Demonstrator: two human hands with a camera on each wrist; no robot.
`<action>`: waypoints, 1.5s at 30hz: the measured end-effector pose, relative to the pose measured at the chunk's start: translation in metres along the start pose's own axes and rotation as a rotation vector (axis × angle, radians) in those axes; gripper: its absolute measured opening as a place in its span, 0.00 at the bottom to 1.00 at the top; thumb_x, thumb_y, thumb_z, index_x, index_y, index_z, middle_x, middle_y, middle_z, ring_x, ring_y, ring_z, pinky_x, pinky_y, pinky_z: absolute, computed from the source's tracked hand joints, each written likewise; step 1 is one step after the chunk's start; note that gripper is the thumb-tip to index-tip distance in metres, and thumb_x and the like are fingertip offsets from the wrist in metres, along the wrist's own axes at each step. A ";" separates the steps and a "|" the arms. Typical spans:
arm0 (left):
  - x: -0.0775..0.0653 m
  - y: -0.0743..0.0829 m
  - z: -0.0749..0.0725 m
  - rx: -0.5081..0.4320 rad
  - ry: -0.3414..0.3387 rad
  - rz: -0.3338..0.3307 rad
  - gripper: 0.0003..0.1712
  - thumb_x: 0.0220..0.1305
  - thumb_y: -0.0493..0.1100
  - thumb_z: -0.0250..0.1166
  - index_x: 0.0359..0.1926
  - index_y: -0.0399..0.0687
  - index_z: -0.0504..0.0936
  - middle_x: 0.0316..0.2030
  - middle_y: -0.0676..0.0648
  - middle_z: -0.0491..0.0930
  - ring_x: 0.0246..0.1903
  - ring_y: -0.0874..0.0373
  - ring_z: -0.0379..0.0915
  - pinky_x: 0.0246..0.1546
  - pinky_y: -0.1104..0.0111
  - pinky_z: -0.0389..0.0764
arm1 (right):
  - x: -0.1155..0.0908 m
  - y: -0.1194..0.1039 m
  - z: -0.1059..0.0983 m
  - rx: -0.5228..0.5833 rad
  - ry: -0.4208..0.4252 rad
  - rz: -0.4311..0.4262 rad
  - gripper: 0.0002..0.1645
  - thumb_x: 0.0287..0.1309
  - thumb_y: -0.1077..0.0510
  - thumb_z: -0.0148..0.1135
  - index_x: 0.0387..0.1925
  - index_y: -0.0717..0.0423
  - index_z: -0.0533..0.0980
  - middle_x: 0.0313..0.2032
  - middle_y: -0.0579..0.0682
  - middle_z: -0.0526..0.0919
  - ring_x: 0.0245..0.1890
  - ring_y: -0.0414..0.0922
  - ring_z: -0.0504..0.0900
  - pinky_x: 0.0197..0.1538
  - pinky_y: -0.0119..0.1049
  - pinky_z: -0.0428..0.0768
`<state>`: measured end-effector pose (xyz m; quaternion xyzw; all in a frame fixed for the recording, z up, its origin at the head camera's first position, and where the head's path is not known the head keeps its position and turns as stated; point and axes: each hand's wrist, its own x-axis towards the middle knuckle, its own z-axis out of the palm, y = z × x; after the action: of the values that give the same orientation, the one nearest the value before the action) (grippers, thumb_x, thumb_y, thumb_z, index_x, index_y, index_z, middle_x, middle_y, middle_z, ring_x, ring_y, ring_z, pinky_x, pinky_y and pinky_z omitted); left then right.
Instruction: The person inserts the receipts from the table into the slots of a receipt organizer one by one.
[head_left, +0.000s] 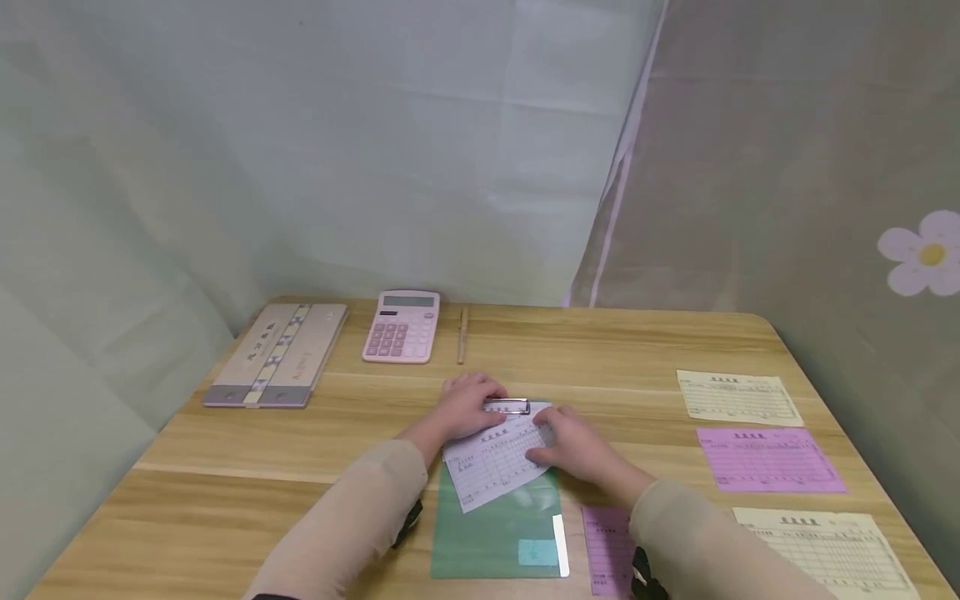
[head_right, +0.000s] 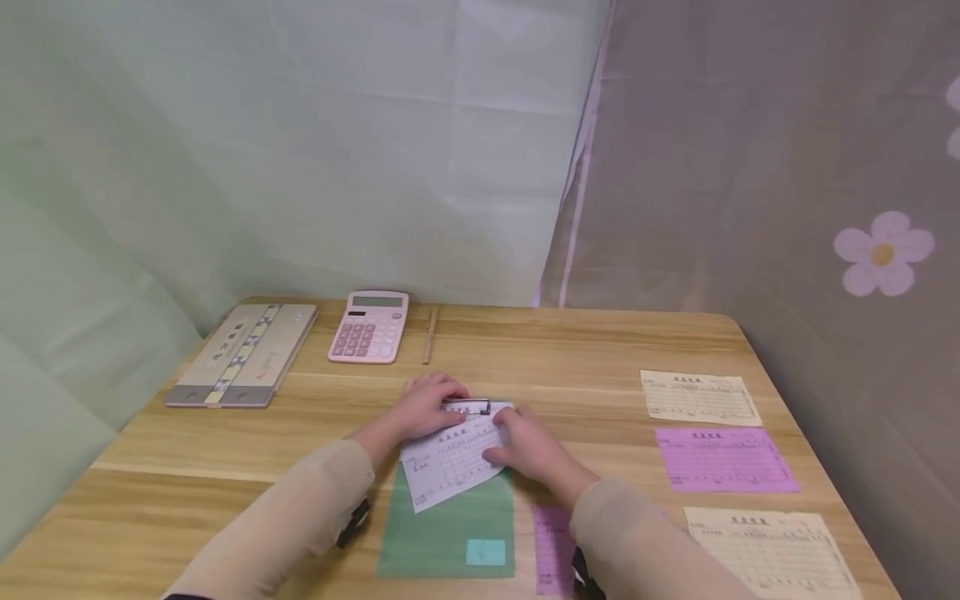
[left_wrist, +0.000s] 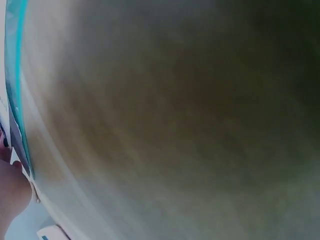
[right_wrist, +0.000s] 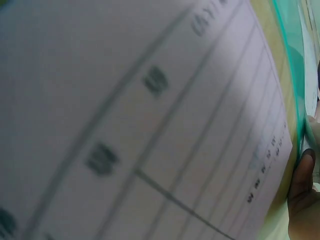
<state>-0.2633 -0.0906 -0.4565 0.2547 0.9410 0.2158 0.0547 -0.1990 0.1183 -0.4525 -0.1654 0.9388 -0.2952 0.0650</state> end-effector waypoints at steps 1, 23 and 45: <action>0.000 0.000 0.000 0.001 0.009 0.012 0.18 0.56 0.54 0.66 0.48 0.57 0.79 0.49 0.52 0.74 0.51 0.53 0.65 0.52 0.54 0.57 | 0.000 0.000 0.000 -0.004 0.001 0.002 0.31 0.46 0.49 0.72 0.49 0.62 0.74 0.40 0.54 0.74 0.34 0.44 0.74 0.43 0.44 0.75; 0.003 0.006 -0.016 -0.020 -0.061 0.019 0.15 0.58 0.51 0.66 0.45 0.53 0.81 0.42 0.54 0.78 0.46 0.55 0.70 0.50 0.55 0.59 | 0.007 -0.004 0.006 -0.076 0.026 0.042 0.30 0.52 0.46 0.68 0.50 0.60 0.70 0.40 0.58 0.75 0.37 0.48 0.75 0.45 0.48 0.74; 0.007 0.006 -0.020 -0.016 -0.120 -0.019 0.14 0.59 0.52 0.64 0.45 0.55 0.82 0.41 0.56 0.78 0.44 0.58 0.71 0.51 0.58 0.59 | 0.012 -0.013 0.007 -0.091 0.054 0.100 0.32 0.54 0.46 0.66 0.52 0.65 0.70 0.42 0.61 0.78 0.41 0.51 0.78 0.46 0.48 0.76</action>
<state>-0.2705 -0.0899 -0.4354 0.2579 0.9366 0.2071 0.1153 -0.2051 0.1010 -0.4510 -0.1131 0.9597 -0.2530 0.0465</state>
